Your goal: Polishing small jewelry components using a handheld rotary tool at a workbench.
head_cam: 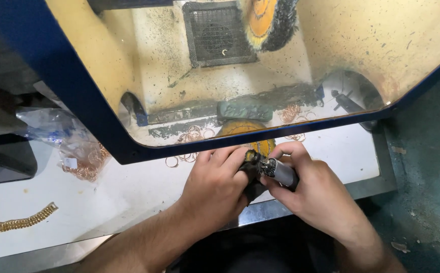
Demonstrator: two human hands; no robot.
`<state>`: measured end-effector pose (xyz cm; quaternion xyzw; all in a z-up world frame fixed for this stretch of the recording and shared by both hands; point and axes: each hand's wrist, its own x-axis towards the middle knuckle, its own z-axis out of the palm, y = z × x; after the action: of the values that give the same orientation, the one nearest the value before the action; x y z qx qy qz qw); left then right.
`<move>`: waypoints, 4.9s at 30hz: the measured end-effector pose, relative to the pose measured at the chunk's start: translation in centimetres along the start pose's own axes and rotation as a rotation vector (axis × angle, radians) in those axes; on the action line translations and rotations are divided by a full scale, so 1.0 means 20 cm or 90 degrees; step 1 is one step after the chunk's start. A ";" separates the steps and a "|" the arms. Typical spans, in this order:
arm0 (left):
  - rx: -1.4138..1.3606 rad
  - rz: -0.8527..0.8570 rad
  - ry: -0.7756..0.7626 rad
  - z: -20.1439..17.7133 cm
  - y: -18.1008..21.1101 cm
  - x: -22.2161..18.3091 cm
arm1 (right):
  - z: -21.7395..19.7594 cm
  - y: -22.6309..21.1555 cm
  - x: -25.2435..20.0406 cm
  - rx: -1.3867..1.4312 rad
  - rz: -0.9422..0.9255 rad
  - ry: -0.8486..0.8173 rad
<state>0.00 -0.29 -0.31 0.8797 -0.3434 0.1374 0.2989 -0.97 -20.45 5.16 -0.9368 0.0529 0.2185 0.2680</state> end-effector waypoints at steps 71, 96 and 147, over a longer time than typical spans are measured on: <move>-0.136 -0.078 -0.003 -0.02 -0.02 -0.02 | 0.05 0.03 -0.06 -0.057 -0.011 0.113; -0.074 -0.041 -0.006 -0.02 -0.02 -0.02 | 0.04 -0.01 -0.03 0.052 -0.038 0.107; -0.099 -0.041 -0.026 -0.01 0.02 -0.01 | 0.00 0.01 -0.02 0.012 -0.066 0.026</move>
<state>-0.36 -0.27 -0.11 0.8669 -0.3308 0.0831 0.3635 -1.37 -20.68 5.32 -0.9399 0.0118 0.1850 0.2866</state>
